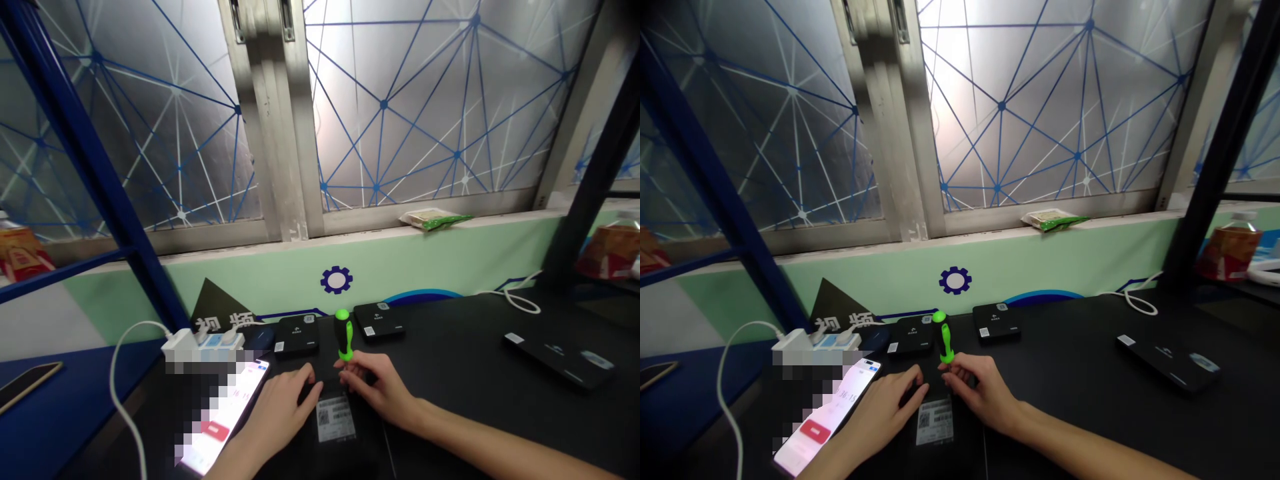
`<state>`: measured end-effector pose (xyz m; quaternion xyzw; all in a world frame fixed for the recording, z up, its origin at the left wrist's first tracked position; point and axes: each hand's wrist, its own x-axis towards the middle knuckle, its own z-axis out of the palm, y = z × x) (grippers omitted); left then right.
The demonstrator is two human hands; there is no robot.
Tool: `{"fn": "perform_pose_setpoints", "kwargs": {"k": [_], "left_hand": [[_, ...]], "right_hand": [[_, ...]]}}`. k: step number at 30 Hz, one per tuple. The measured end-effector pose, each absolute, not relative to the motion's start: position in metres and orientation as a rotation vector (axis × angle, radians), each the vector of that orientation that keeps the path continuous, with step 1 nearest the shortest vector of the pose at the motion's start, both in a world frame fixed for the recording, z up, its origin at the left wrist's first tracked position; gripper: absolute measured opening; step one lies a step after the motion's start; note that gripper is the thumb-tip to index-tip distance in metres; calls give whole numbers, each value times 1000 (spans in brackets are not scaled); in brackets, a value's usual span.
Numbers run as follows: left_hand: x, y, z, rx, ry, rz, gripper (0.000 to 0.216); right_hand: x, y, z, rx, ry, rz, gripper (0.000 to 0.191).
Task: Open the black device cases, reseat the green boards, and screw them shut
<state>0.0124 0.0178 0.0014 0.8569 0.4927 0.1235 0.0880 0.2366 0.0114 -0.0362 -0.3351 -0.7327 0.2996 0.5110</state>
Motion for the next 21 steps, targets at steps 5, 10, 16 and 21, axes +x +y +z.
{"fn": "perform_pose_setpoints", "kwargs": {"k": [5,10,16,21], "left_hand": [[13,16,5,2531,1443,368,25],[13,16,4,2544,1432,367,26],[13,15,5,2523,1452,346,27],[13,16,3,2548,1441,349,27]], "right_hand": [[239,8,-33,-788,-1786,760,29],[241,6,-31,-763,-1830,774,30],[239,9,-34,-773,-1804,793,30],[238,11,-38,-770,-1747,809,28]]}}
